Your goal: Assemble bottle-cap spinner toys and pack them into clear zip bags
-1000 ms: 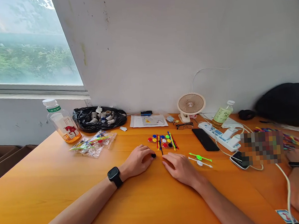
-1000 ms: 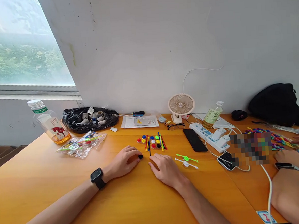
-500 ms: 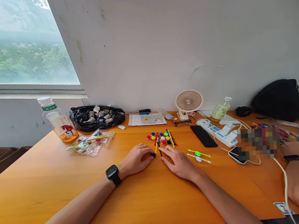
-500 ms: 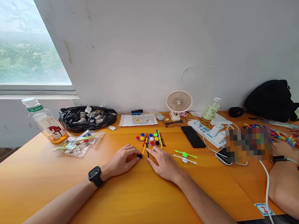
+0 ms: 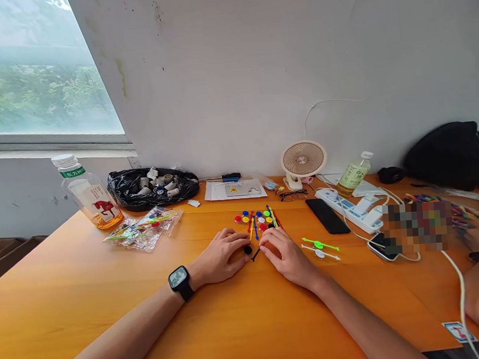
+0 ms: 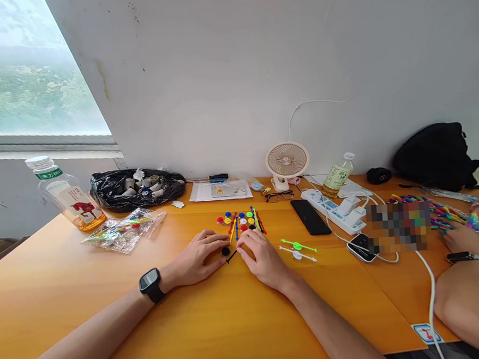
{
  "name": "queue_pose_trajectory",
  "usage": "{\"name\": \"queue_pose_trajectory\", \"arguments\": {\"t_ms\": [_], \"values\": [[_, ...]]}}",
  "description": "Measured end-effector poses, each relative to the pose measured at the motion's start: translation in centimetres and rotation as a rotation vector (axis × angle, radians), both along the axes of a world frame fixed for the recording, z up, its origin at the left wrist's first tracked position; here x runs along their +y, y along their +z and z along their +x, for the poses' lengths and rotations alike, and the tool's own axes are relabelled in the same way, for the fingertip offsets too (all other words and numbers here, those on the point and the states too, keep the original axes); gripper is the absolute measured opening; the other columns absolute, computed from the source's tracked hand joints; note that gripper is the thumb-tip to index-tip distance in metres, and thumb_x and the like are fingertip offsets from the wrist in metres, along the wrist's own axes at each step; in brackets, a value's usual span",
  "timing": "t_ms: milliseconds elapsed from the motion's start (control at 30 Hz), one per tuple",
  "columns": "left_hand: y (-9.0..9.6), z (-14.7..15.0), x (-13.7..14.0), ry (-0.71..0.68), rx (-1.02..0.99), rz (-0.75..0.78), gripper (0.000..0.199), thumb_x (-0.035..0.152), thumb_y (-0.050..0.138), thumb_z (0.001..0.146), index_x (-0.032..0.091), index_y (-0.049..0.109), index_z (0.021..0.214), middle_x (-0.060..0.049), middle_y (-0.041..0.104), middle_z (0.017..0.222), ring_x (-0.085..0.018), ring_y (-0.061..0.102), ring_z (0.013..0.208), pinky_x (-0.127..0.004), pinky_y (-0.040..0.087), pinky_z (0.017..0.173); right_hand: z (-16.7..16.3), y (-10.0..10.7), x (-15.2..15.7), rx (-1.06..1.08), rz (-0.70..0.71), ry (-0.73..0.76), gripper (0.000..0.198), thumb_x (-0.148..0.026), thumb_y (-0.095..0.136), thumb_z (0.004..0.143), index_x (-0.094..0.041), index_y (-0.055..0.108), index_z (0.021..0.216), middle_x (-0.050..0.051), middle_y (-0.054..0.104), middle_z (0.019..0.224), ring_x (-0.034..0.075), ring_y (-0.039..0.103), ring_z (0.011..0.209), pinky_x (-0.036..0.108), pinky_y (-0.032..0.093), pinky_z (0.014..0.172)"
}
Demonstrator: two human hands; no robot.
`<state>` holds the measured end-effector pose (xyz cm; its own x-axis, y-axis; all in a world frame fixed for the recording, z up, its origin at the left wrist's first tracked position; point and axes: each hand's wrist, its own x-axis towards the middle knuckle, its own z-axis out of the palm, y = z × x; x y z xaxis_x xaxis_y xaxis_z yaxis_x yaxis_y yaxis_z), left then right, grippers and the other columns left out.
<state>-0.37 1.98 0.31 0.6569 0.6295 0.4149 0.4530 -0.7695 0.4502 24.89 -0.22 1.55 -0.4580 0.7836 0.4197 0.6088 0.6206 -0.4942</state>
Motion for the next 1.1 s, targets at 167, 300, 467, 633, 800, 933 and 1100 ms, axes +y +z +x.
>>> {"name": "queue_pose_trajectory", "arguments": {"t_ms": [167,300,467,633,800,933,1100], "values": [[0.2,0.1,0.0,-0.014,-0.063,-0.018,0.03,0.034,0.064,0.098,0.028,0.069,0.128,-0.006,0.075,0.121,-0.026,0.064,0.112,-0.042,0.051,0.102,0.1,-0.1,0.0,0.06,-0.037,-0.018,0.012,-0.025,0.047,0.107,-0.024,0.058,0.103,0.007,0.067,0.104,0.024,0.062,0.103,0.041,0.05,0.096],[0.2,0.0,0.0,-0.018,-0.06,-0.034,0.022,0.033,0.065,0.097,0.025,0.072,0.117,-0.008,0.076,0.109,-0.026,0.066,0.105,-0.041,0.052,0.096,0.1,-0.5,-0.2,0.07,-0.113,-0.023,0.014,-0.029,0.042,0.109,-0.024,0.054,0.102,0.006,0.064,0.099,0.023,0.061,0.095,0.039,0.051,0.09],[0.3,-0.2,0.1,-0.041,-0.086,-0.099,0.016,0.035,0.07,0.094,0.024,0.074,0.104,-0.006,0.076,0.103,-0.024,0.067,0.098,-0.037,0.053,0.091,0.0,-0.4,-0.5,0.106,-0.23,-0.01,0.014,-0.032,0.041,0.11,-0.024,0.051,0.104,0.003,0.061,0.097,0.02,0.06,0.089,0.034,0.05,0.085],[0.4,-0.4,0.0,-0.034,-0.111,-0.135,0.029,0.041,0.075,0.09,0.023,0.073,0.113,-0.007,0.076,0.105,-0.024,0.067,0.098,-0.037,0.053,0.09,-0.3,-0.6,-0.9,0.164,-0.29,0.067,0.009,-0.031,0.045,0.108,-0.024,0.051,0.108,0.003,0.061,0.102,0.019,0.059,0.094,0.032,0.049,0.087],[0.3,-0.3,-0.1,-0.051,-0.088,-0.138,0.032,0.045,0.079,0.087,0.023,0.072,0.11,-0.006,0.076,0.102,-0.023,0.066,0.094,-0.035,0.052,0.086,-1.3,-1.0,-1.1,0.207,-0.312,0.127,0.014,-0.031,0.048,0.108,-0.024,0.06,0.108,0.004,0.064,0.101,0.018,0.061,0.092,0.031,0.048,0.085],[0.1,-0.2,-0.1,-0.034,-0.062,-0.135,0.022,0.038,0.078,0.089,0.023,0.072,0.104,-0.004,0.074,0.095,-0.021,0.065,0.089,-0.032,0.051,0.081,-1.9,-1.4,-0.7,0.265,-0.311,0.123,0.019,-0.029,0.049,0.107,-0.023,0.067,0.106,0.005,0.066,0.102,0.02,0.061,0.094,0.033,0.047,0.086],[-0.4,-0.2,0.0,0.008,-0.072,-0.14,0.017,0.032,0.076,0.09,0.024,0.072,0.105,-0.003,0.074,0.095,-0.019,0.065,0.088,-0.029,0.05,0.078,-2.0,-2.2,0.2,0.379,-0.491,0.107,0.015,-0.03,0.055,0.102,-0.022,0.064,0.112,0.002,0.066,0.091,0.019,0.06,0.084,0.031,0.045,0.075]]}}
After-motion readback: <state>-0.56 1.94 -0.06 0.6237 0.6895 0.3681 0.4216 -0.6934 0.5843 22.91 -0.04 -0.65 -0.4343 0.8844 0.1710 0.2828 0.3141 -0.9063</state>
